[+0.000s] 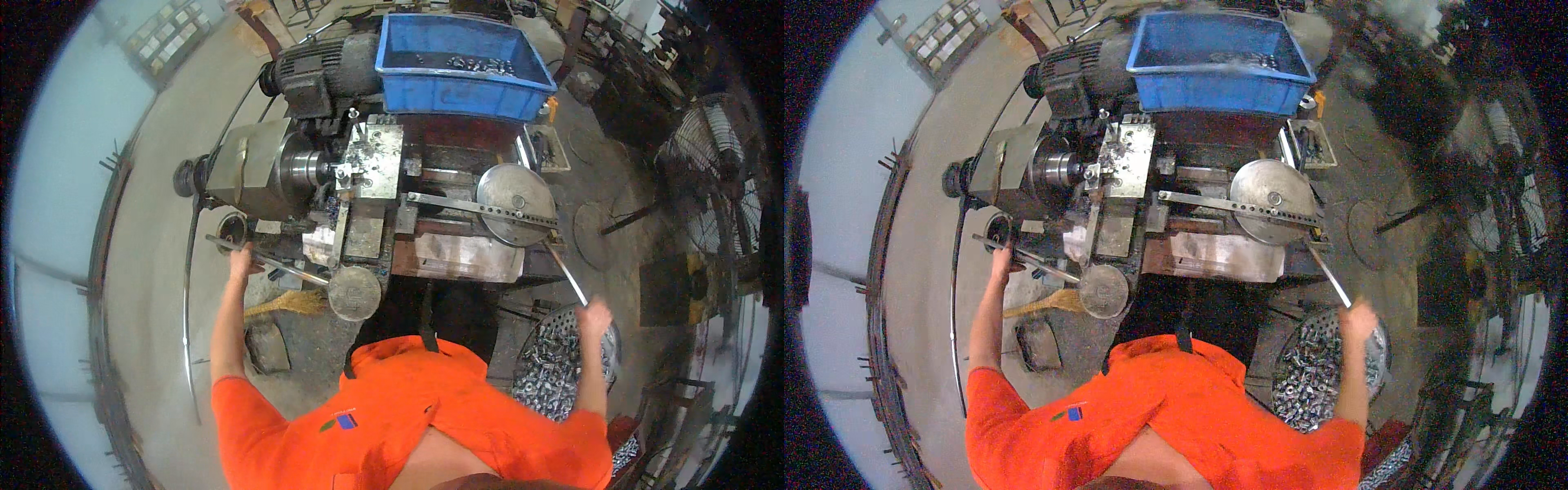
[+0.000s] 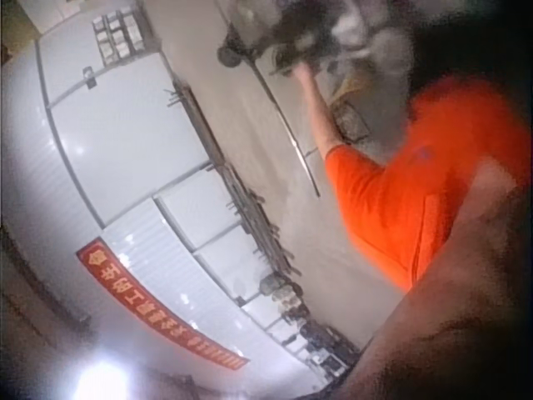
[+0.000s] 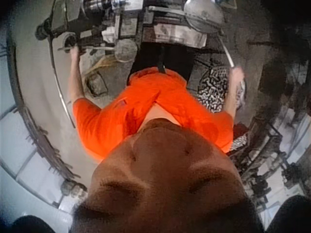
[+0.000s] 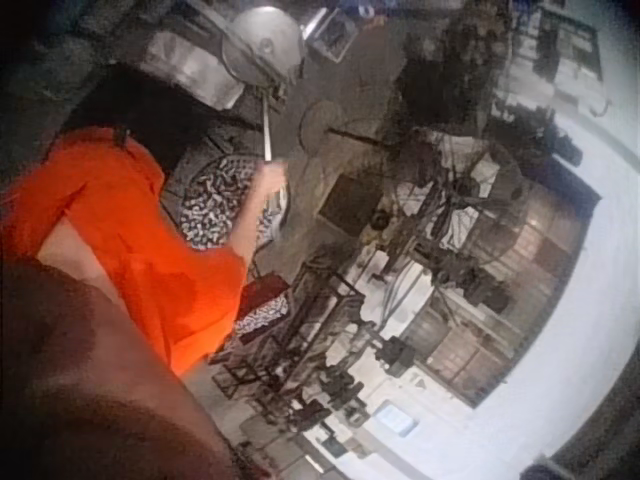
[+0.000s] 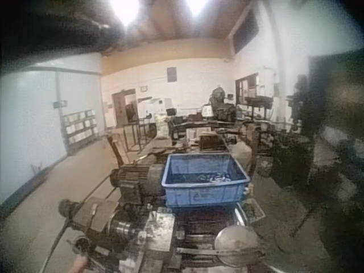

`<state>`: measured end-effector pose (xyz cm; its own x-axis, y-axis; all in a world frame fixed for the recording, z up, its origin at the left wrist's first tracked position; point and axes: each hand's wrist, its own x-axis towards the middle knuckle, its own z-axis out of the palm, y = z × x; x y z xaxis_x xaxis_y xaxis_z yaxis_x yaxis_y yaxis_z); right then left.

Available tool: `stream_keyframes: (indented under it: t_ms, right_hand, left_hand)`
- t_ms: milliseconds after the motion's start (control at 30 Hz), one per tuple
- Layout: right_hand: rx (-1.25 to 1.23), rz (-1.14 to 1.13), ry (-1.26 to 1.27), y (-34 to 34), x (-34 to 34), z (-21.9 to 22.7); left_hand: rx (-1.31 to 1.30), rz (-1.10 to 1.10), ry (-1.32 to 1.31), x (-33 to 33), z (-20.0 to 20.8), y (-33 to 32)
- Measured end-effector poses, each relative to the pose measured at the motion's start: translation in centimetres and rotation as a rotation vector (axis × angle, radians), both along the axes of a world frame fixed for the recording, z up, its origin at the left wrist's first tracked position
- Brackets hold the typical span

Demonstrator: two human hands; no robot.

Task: The person operates a metal turning machine, repeatedly inserting small metal pieces into the chuck and using a long metal rod to guide the process. The person collects the processed pieces in a perforated metal tray and occasionally places them into a blue bin.

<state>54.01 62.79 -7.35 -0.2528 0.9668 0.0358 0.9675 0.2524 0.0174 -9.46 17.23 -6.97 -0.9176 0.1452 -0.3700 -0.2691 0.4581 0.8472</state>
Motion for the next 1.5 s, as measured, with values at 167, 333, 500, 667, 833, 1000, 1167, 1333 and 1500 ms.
stream_keyframes:
  t_ms: [167, 333, 500, 667, 833, 1000, 1167, 1333, 1500]
  right_hand:
    - [0.187, -0.217, -0.157, 9.7, -3.2, -0.3]
    - [0.46, 0.088, 0.116, 5.5, -5.7, -2.3]
    - [0.214, 0.177, 0.444, -3.5, -4.9, -7.1]
    - [0.011, 0.204, 0.491, -8.7, -7.4, -5.4]
    - [-0.178, 0.186, 0.644, -9.4, -9.1, -4.2]
    - [-0.192, 0.244, 0.623, -10.5, -12.1, -2.0]
    - [-0.168, 0.294, 0.621, -8.7, -14.1, 2.0]
    - [-0.087, 0.506, 0.728, -6.5, -21.7, 7.4]
    - [-0.189, 0.99, 0.824, -7.8, -35.5, 12.2]
  left_hand:
    - [0.118, -0.065, 0.03, -1.2, -2.4, -1.6]
    - [0.299, 0.025, 0.016, -0.3, -1.6, -3.1]
    - [-0.465, -0.407, 0.222, -4.0, -12.9, -8.9]
    - [-0.986, -0.805, 0.512, -0.6, -12.4, -4.7]
    - [-0.858, -0.192, 0.344, 3.5, -16.8, -1.8]
    - [-0.775, -0.339, 0.323, 3.9, -19.1, -1.3]
    - [-1.088, -0.728, 0.447, 1.0, -15.0, -4.5]
    - [-0.923, -0.551, 0.263, 3.1, -14.6, -4.5]
    - [-0.618, -0.571, 0.178, -0.3, -9.9, -9.5]
